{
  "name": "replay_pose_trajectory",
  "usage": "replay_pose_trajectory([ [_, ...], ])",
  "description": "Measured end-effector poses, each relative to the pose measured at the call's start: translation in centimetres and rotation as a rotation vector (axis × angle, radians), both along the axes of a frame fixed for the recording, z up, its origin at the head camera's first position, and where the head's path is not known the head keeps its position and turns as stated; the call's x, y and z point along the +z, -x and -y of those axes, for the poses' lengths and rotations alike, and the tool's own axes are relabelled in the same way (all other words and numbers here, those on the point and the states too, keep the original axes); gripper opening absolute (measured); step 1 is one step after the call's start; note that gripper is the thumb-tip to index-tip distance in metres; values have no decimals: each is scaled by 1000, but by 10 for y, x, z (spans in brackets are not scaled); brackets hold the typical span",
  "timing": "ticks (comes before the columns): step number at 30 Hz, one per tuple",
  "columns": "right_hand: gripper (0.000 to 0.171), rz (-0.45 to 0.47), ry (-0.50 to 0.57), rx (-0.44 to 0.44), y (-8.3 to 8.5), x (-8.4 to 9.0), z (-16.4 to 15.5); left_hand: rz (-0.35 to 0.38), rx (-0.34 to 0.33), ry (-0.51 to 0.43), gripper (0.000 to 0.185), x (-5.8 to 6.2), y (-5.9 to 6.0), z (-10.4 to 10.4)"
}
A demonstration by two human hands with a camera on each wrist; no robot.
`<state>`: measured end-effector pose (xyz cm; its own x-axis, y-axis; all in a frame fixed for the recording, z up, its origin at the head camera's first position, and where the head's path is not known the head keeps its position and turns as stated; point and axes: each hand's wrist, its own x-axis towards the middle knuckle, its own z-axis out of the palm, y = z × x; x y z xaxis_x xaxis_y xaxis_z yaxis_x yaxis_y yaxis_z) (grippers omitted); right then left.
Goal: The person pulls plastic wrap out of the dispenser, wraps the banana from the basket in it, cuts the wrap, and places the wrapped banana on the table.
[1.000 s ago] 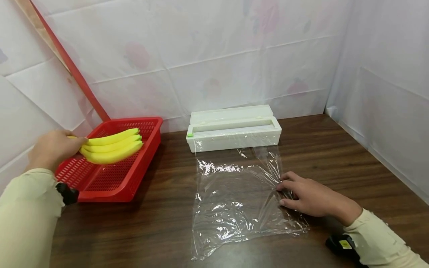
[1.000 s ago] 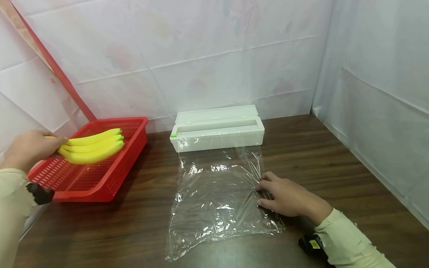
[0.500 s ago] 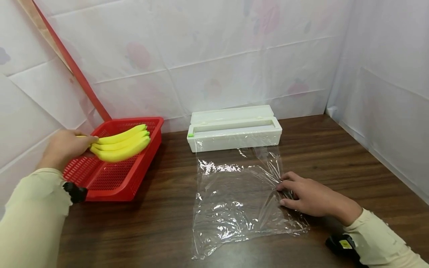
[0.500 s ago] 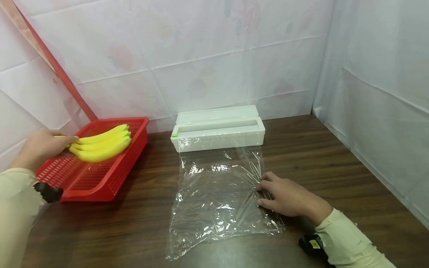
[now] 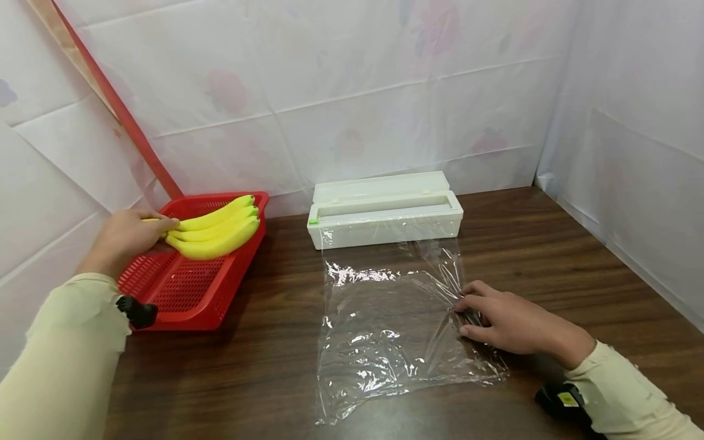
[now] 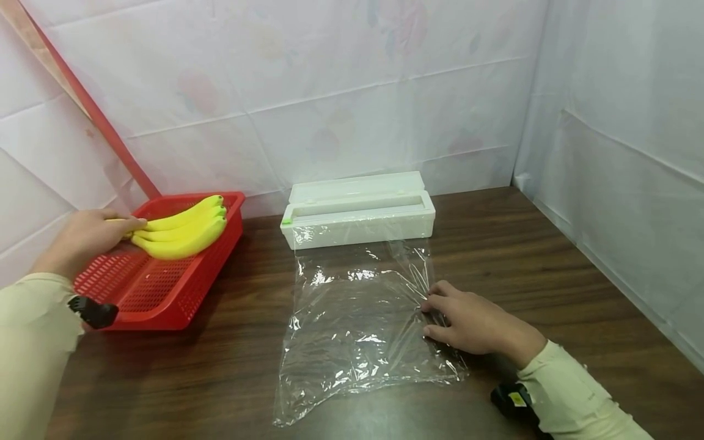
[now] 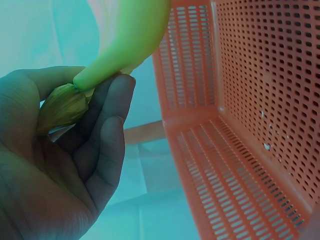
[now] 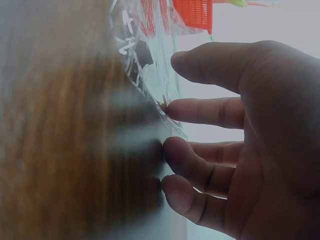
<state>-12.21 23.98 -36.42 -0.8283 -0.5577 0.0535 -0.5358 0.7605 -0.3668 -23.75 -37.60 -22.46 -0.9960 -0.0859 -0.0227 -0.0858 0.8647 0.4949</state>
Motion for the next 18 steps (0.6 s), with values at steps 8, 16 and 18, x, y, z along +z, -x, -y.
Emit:
replay_pose_trajectory([
  [8,30,17,-5,-5,1,0,0,-6,-39,20,67,4,5,-18],
  [16,31,29,-1,-4,2,0,1,0,-91,12,60,8,8,-35],
  [18,31,24,-1,0,2,0,2,0,-100,18,58,9,7,-40],
])
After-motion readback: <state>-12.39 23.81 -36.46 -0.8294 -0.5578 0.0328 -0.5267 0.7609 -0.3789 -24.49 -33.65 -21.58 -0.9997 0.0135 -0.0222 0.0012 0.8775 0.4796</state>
